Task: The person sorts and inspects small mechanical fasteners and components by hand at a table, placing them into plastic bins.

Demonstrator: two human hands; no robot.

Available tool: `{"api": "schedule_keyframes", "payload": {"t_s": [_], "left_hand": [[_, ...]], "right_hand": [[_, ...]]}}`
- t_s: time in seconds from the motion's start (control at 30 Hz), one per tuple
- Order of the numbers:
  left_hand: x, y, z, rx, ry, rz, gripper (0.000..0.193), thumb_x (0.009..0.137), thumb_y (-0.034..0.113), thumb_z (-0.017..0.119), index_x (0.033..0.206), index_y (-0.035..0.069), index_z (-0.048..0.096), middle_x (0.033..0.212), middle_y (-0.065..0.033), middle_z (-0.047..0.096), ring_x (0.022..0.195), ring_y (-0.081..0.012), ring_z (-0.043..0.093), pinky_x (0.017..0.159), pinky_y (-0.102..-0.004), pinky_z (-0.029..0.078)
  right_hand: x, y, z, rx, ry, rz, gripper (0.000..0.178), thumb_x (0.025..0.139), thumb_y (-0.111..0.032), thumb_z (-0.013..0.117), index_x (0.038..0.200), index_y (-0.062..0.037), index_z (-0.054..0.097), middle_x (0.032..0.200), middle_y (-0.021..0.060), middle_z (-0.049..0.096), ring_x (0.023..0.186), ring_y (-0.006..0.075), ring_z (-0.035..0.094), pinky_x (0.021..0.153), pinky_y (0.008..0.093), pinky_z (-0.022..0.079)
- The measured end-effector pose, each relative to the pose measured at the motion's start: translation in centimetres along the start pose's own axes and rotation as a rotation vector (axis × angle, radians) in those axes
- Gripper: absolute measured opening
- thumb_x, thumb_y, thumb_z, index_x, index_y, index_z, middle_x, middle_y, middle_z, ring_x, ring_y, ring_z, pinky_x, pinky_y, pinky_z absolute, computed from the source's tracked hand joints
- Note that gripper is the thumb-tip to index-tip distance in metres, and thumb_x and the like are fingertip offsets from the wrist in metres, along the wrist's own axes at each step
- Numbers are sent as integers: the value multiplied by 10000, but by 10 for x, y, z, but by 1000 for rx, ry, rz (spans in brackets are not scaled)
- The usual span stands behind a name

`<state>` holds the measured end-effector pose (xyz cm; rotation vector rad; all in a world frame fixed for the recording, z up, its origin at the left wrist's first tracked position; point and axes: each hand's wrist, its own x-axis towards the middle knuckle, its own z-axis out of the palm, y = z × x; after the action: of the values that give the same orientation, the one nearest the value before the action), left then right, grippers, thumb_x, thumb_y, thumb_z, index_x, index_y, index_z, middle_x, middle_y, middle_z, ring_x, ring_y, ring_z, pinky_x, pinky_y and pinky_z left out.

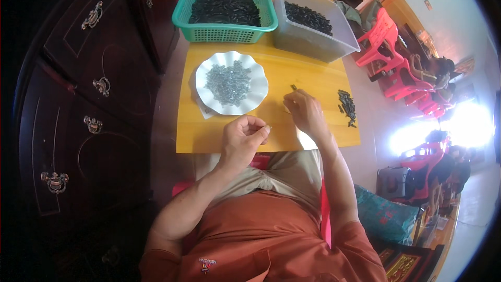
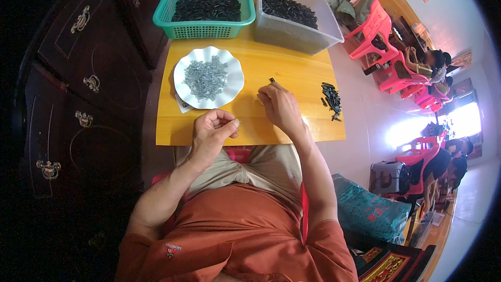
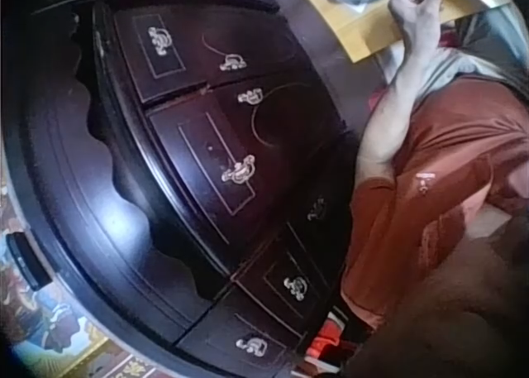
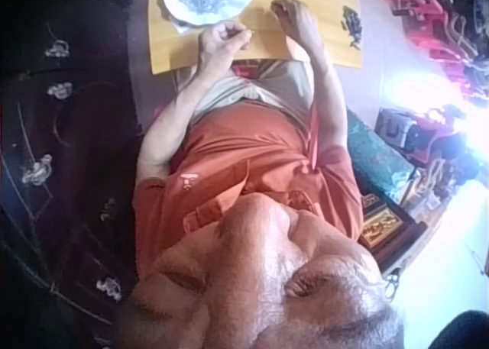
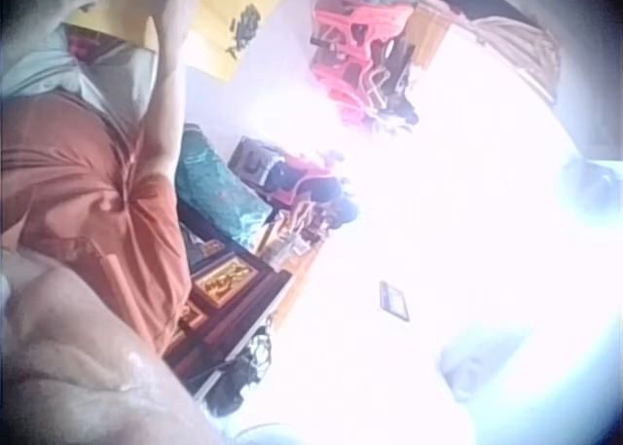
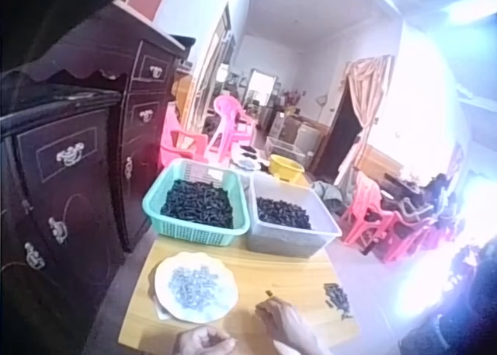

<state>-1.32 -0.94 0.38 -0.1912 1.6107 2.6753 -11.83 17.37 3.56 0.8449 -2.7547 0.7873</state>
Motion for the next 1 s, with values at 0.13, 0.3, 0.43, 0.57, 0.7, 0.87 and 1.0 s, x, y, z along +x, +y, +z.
{"api": "schedule_keyframes", "payload": {"t_s": [0.13,0.3,0.43,0.57,0.7,0.87,1.0], "left_hand": [[0,-1,0,-7,0,-8,140,865,63,694,929,-22,603,796,-50,635,672,-98,603,651,-239,520],[2,-3,-1,-15,9,-16,140,866,68,693,931,-18,603,792,-47,637,667,-97,602,648,-240,521],[2,0,-2,-39,40,-33,138,866,70,692,939,-11,606,795,-51,642,670,-101,608,647,-241,524],[2,6,-3,-111,72,-47,145,864,77,698,943,-4,608,794,-52,646,672,-106,619,646,-245,525],[-1,10,-1,-164,69,-60,133,870,37,670,943,-55,608,814,-89,654,682,-133,623,642,-245,520],[-1,8,1,-157,16,-108,124,870,35,671,934,-55,615,815,-96,665,686,-132,627,654,-242,524],[-1,6,1,-211,-29,-118,125,870,55,694,930,-33,629,822,-92,677,702,-128,641,659,-241,540]], "right_hand": [[23,-15,3,62,-71,0,159,867,-141,642,940,-13,700,909,161,659,830,356,642,729,418,495],[45,-19,25,78,-126,-47,178,879,-151,647,946,2,706,895,162,664,794,314,645,707,387,494],[41,-18,25,256,-133,-21,210,927,-152,627,994,34,697,856,120,660,725,183,617,658,326,486],[4,-26,9,917,-309,195,250,966,-150,614,1085,65,664,913,49,619,740,95,586,624,260,491],[-27,-30,13,1057,-264,145,224,931,-98,655,1086,63,661,1012,79,619,820,130,620,701,252,536],[-39,-31,18,1044,-211,166,170,945,-76,631,1044,59,659,1001,78,625,824,144,636,717,255,551],[-44,-28,21,1077,-151,190,135,951,-68,620,1004,55,640,977,66,617,799,133,633,705,250,544]]}}
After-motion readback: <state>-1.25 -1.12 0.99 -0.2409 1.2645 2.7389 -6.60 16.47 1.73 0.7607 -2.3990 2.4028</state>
